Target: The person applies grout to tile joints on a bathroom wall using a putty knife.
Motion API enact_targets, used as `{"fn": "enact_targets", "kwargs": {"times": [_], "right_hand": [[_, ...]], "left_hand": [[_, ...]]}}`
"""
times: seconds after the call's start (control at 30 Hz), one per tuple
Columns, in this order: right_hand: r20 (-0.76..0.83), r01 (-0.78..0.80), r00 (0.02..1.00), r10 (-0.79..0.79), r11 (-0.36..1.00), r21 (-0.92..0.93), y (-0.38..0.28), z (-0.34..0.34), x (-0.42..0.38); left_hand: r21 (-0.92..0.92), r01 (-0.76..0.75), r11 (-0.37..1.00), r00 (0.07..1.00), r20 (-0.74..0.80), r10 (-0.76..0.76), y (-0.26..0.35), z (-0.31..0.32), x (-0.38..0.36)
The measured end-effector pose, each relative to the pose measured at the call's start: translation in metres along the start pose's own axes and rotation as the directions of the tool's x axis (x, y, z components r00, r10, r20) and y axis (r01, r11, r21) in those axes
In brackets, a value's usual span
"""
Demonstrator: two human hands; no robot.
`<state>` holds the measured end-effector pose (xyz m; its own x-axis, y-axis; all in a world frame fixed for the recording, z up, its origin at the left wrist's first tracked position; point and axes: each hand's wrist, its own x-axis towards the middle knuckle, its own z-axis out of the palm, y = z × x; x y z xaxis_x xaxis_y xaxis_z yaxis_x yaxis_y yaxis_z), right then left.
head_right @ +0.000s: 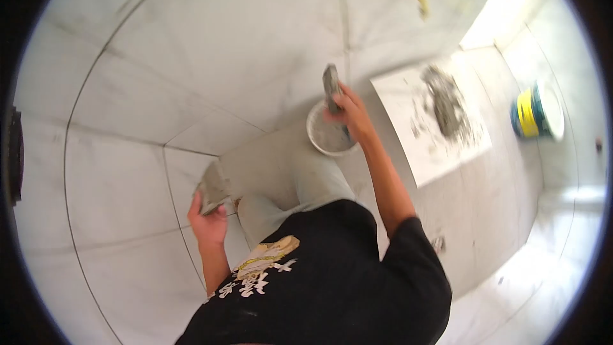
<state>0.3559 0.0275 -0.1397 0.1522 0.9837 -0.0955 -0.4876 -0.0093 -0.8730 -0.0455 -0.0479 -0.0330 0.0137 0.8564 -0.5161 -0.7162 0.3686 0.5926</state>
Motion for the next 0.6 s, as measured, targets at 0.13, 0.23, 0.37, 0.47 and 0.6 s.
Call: {"fn": "enact_targets", "kwargs": {"times": [0.13, 0.23, 0.37, 0.47, 0.6], "right_hand": [[0.459, 0.001, 0.888, -0.020, 0.999, 0.043, -0.050, 0.097, -0.036], [0.703, 0.351, 0.711, -0.016, 0.875, -0.334, -0.080, 0.137, -0.056], [0.812, 0.735, 0.575, -0.100, 0.499, -0.459, -0.087, 0.157, -0.056], [0.771, 0.720, 0.635, -0.053, 0.402, -0.565, -0.080, 0.146, -0.043], [0.585, 0.133, 0.803, 0.109, 0.925, -0.355, -0.064, 0.128, -0.055]], "left_hand": [[-0.083, 0.108, 0.991, 0.994, 0.044, -0.105, -0.024, 0.021, 0.025], [-0.159, 0.115, 0.981, 0.987, 0.125, -0.095, -0.018, 0.046, 0.022], [-0.069, -0.058, 0.996, 0.964, 0.257, 0.074, 0.000, 0.056, 0.009], [-0.019, -0.144, 0.989, 0.939, 0.314, 0.143, 0.013, 0.044, -0.009], [-0.088, -0.184, 0.979, 0.933, 0.297, 0.202, 0.019, 0.042, -0.021]]}}
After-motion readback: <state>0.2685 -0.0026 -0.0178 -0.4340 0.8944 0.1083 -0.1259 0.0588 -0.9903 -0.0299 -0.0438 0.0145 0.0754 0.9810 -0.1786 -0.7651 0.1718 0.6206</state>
